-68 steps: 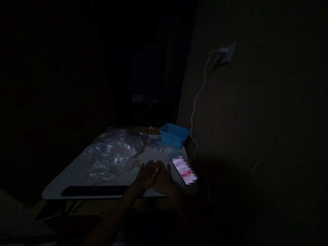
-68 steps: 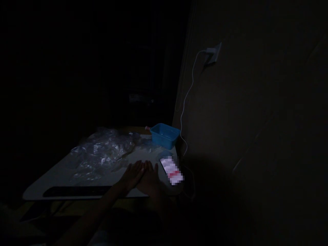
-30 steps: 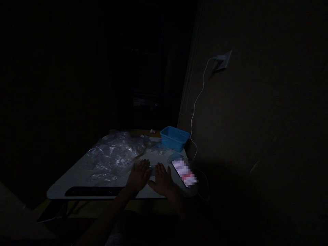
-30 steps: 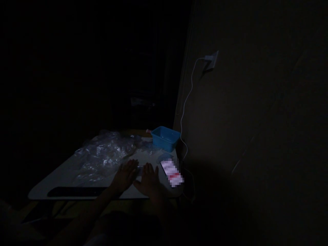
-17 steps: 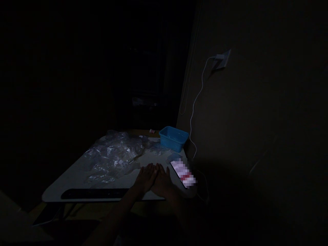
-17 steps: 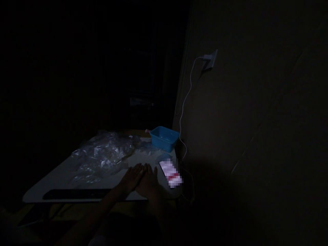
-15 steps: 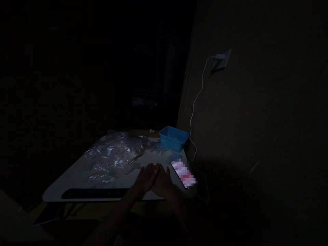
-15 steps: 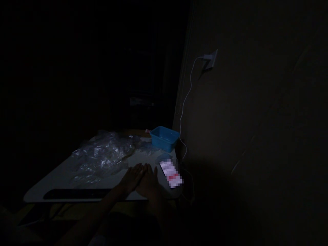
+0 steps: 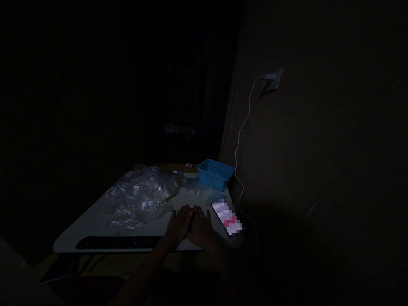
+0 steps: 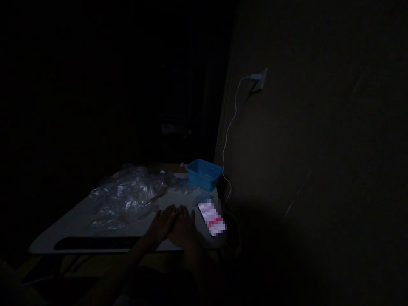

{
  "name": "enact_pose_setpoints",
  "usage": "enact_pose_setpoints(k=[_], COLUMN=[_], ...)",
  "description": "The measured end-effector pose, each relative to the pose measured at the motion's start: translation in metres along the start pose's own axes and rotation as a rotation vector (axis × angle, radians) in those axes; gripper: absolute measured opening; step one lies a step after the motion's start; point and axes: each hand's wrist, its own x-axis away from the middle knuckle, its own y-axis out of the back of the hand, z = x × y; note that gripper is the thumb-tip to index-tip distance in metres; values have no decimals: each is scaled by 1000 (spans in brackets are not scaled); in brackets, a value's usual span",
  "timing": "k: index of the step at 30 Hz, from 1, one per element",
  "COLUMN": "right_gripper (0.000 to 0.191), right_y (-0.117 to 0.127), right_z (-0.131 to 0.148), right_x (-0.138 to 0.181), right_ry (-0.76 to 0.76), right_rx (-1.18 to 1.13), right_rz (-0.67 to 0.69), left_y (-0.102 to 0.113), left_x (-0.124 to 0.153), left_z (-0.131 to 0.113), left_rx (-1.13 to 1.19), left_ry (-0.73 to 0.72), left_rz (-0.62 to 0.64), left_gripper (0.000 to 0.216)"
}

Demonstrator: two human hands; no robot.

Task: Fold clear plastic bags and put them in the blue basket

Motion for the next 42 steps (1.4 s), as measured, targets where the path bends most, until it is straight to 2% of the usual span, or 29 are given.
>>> enact_pose_setpoints(k=[5,10,20,28,31,36,42], right_gripper=[71,77,79,78,71,64,66], right_y=[1,-2,-5,-9,-7,0,-3], right_z=[1,1,-1,-15,-18,-13,-8], right_x=[2,2,-1,10,14,5,-2], right_ry=[-6,-31,-36,-182,-134,58,57], right_rx=[-14,-15,-17,16,19,33,24], right_rz=[-38,-48,-48,-55,-87,-102,-43], left_y=[2,1,-4,-4,-3,0,0], left_x=[4,8,6,7,7,8,8], left_z=[16,27,28,27,26,25,24], left_rx=[-32,-33,-25,-24,-11,-13,-26], left_ry=[-16,33,43,52,51,59,55], left_rz=[-19,-120,-121,-139,-147,-129,-128], left_gripper=[44,44,46,45,45,46,46])
